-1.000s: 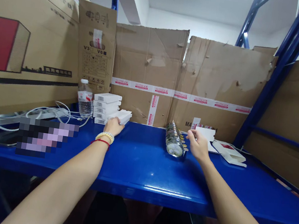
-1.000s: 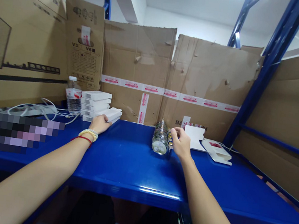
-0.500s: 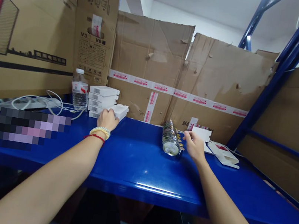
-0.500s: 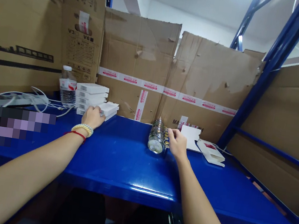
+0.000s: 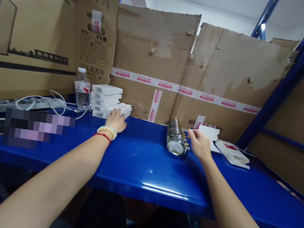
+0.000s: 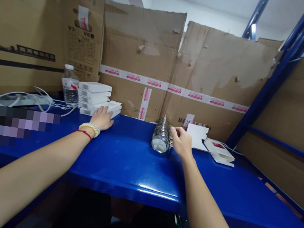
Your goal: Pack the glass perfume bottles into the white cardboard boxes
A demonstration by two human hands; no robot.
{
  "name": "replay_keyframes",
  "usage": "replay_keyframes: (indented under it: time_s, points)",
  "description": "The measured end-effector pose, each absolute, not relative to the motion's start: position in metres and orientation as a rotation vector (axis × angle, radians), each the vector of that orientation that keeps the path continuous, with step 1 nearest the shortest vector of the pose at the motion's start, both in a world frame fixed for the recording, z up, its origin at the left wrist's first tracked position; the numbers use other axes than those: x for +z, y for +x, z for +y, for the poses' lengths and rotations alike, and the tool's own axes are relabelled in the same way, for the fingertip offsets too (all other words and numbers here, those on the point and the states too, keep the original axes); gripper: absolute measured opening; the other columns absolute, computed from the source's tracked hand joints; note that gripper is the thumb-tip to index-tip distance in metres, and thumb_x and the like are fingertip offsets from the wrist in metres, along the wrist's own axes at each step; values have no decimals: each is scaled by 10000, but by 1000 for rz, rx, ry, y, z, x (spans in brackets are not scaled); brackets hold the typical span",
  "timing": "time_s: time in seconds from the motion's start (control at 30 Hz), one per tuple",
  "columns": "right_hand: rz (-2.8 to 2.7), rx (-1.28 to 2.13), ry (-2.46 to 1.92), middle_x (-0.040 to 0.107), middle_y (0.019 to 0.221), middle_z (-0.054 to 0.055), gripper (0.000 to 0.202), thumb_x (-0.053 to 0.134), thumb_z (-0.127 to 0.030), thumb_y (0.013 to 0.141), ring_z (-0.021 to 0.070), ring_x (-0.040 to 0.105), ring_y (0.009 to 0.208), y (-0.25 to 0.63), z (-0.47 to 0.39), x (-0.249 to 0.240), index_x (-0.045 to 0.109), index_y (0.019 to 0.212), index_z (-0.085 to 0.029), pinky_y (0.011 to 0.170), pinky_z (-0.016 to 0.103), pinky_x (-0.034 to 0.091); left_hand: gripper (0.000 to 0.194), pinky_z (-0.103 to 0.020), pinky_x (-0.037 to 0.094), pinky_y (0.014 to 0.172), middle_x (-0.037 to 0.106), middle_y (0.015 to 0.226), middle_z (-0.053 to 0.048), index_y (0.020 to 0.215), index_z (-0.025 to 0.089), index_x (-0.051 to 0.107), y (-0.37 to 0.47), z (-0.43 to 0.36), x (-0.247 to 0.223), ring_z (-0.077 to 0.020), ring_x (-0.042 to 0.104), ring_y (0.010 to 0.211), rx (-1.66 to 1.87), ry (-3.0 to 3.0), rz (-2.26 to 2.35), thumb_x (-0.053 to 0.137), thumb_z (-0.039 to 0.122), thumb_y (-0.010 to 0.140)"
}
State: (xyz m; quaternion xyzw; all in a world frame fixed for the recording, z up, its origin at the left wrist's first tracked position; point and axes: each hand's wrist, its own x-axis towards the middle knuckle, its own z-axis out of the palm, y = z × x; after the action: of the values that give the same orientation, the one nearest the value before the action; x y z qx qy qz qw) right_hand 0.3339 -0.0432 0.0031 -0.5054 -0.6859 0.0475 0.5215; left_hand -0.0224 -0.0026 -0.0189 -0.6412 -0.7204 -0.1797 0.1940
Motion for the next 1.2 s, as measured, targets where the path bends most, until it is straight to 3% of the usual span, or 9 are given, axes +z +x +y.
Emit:
replay_keyframes:
  time_s: [0.17, 0.33, 0.47, 0.57, 0.8, 0.97, 1.1, 1.2]
  points:
    - [-1616, 102, -1207, 680, 690, 66, 471, 451, -608, 812, 201, 586, 680, 335, -44, 5, 628, 712, -184, 644, 312, 427, 473, -490, 354, 1029, 435, 1396, -204, 1241, 124, 585, -26, -2, -17, -385, 351, 1306, -476, -1800, -2022, 509, 276, 799]
    - [-1609, 126, -1200, 670, 674, 58, 469, 460, -609, 805, 190, 569, 661, 336, -42, 4, 630, 707, -182, 627, 304, 417, 511, -465, 349, 1061, 473, 1347, -206, 1292, 127, 551, -32, -3, -13, -363, 429, 1254, -669, -1796, -2007, 493, 179, 787]
    - [-1605, 140, -1180, 684, 693, 65, 455, 473, -593, 803, 195, 585, 664, 335, -41, 4, 645, 730, -178, 638, 312, 430, 628, -481, 345, 1075, 399, 1390, -220, 1378, 135, 446, -39, -2, -14, -391, 375, 1313, -884, -1627, -2117, 575, 300, 786]
    - [-1602, 146, -1173, 689, 699, 66, 434, 480, -575, 804, 195, 586, 661, 335, -41, 4, 643, 733, -178, 634, 311, 432, 635, -485, 348, 1081, 384, 1375, -217, 1308, 136, 509, -42, -1, -16, -406, 392, 1305, -1001, -1559, -2249, 655, 376, 739]
    - [-1623, 157, -1189, 680, 692, 61, 412, 471, -560, 806, 198, 586, 666, 335, -41, 4, 625, 735, -184, 649, 316, 418, 570, -419, 342, 1120, 507, 1299, -212, 1116, 99, 619, -49, 0, -5, -355, 477, 1271, -1502, -1569, -2286, 767, 176, 570]
    - [-1623, 167, -1194, 684, 697, 64, 408, 474, -554, 802, 200, 591, 672, 335, -41, 4, 630, 736, -182, 653, 316, 427, 801, -371, 476, 997, 628, 1219, -157, 1253, 110, 540, -52, -6, 4, -287, 611, 1129, -1940, -1831, -2261, 780, 121, 489]
    - [-1621, 158, -1190, 683, 694, 58, 415, 479, -552, 806, 191, 582, 667, 334, -42, 5, 640, 734, -177, 645, 307, 426, 753, -312, 527, 908, 659, 1188, -125, 1158, 140, 612, -52, -22, 12, -264, 636, 1081, -2495, -2309, -2041, 717, 68, 415]
    - [-1631, 167, -1198, 683, 699, 55, 428, 475, -552, 812, 185, 581, 673, 334, -42, 5, 651, 756, -166, 647, 300, 423, 663, -266, 548, 805, 701, 1093, -108, 1039, 154, 674, -52, -34, 18, -259, 653, 1011, -2533, -2705, -1898, 715, 80, 382]
